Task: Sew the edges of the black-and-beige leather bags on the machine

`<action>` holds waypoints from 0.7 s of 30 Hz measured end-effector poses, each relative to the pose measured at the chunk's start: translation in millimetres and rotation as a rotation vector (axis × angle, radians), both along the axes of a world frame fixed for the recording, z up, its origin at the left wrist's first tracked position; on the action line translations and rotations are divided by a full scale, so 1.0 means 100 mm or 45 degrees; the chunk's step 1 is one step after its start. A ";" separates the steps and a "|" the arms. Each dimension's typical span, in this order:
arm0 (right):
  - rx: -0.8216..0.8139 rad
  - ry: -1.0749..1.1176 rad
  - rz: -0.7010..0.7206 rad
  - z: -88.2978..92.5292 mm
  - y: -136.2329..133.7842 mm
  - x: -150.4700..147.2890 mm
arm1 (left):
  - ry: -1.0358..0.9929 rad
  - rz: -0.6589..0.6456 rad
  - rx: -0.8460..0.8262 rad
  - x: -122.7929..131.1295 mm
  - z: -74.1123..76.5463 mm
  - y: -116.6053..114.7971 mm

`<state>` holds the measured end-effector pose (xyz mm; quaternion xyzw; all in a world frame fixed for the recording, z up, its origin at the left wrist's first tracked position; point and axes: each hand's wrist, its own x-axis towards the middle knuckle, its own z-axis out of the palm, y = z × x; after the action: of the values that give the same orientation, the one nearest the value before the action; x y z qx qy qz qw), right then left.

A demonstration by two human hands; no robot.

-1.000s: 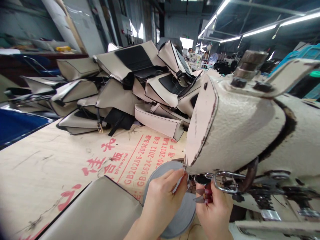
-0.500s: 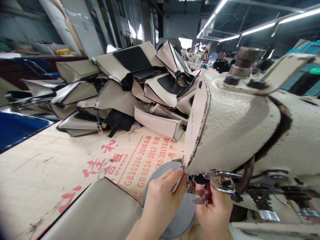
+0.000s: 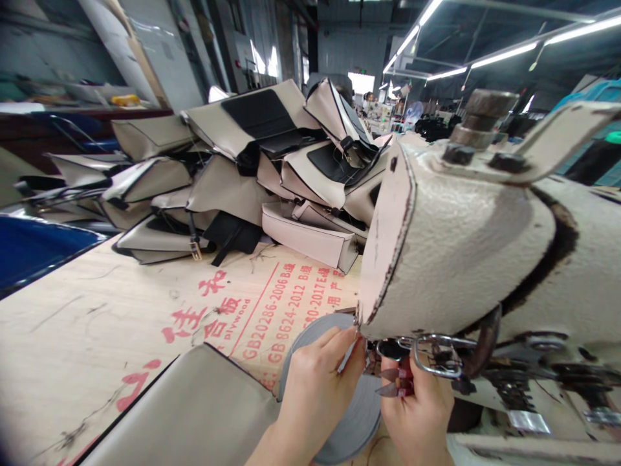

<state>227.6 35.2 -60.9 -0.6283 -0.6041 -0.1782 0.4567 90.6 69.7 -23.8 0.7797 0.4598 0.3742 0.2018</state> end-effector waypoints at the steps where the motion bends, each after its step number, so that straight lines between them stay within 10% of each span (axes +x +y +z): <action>1: -0.001 0.002 0.003 0.00 0.00 0.00 | 0.008 0.003 -0.002 0.00 0.00 0.00; 21: 0.020 -0.032 0.119 0.10 -0.01 0.01 | 0.090 0.047 0.077 0.03 -0.02 0.01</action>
<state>229.0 34.6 -51.0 -0.5934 -0.6371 -0.1693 0.4619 93.3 70.7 -26.0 0.7895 0.4694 0.3639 0.1547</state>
